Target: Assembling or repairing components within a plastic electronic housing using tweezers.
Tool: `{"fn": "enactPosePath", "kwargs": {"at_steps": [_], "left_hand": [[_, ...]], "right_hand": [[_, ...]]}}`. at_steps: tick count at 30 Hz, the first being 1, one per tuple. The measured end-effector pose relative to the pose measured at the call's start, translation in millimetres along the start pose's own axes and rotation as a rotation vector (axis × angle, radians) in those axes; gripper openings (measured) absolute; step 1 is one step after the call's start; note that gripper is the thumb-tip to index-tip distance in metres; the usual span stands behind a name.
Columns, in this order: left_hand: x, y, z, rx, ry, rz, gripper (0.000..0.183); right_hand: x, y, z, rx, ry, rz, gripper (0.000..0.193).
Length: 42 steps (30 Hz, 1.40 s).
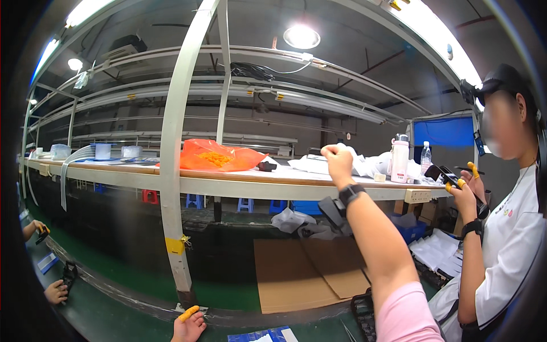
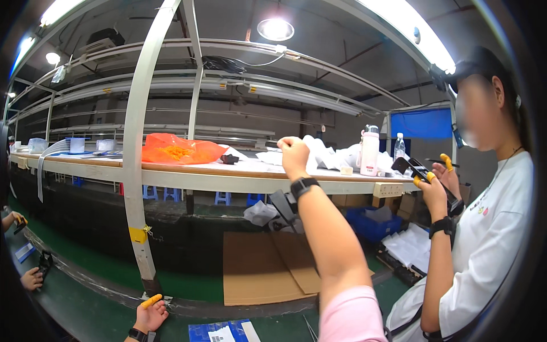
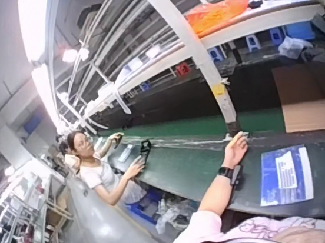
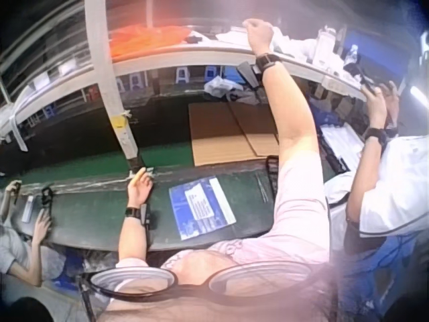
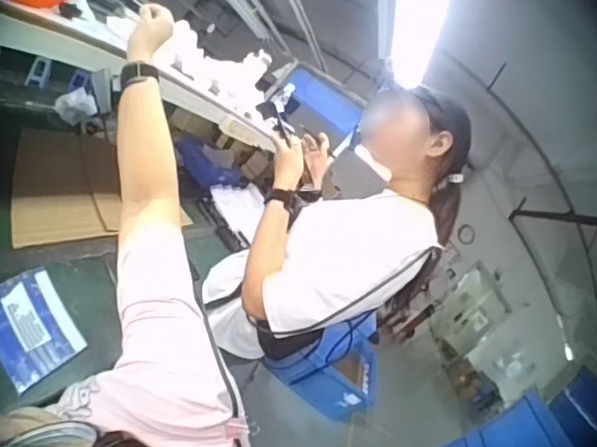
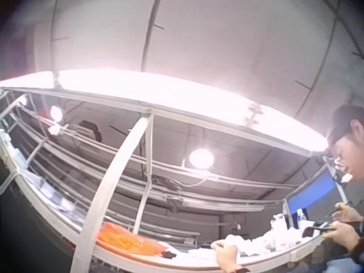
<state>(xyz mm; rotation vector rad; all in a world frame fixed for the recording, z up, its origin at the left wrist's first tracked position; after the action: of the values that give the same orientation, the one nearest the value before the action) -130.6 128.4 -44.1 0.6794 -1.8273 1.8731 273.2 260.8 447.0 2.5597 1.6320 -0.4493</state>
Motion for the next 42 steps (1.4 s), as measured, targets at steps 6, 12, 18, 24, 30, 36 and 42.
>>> {"fn": "enactPosePath", "kwargs": {"at_steps": [6,12,18,24,30,36,42], "left_hand": [[-6,-50,23,-0.090,-0.110,-0.247,0.036],[-25,-149,53,-0.569,-0.036,-0.322,0.034],[-52,-143,58,-0.527,-0.053,-0.586,0.034],[-69,-103,56,-0.404,0.075,-0.577,0.033],[-65,-109,62,-0.439,0.075,-0.578,0.034],[-72,-109,54,-0.446,0.099,-0.511,0.036],[-74,-105,50,-0.393,0.094,-0.456,0.038]], "right_hand": [[-156,98,124,0.068,0.236,-0.092,0.006],[-240,124,237,-0.246,0.453,0.004,0.007],[-213,52,224,-1.518,0.839,0.077,0.027],[-144,128,219,-0.218,0.497,0.544,0.040],[-178,157,227,-0.079,0.195,0.870,0.050],[-197,167,287,-0.175,0.184,0.537,0.033],[-187,175,318,-0.297,0.017,0.562,0.022]]}}
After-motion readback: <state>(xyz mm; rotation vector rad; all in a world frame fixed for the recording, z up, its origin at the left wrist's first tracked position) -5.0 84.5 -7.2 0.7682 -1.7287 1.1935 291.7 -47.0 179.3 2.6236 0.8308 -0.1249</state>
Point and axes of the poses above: each hand's wrist, its own z-axis away from the middle knuckle, its own y-axis out of the back of the hand, x = y × z, the point moved 6 cm from there along -z, towards the middle knuckle, and after that the axes turned 6 degrees about -z, right-handed, at the moved point
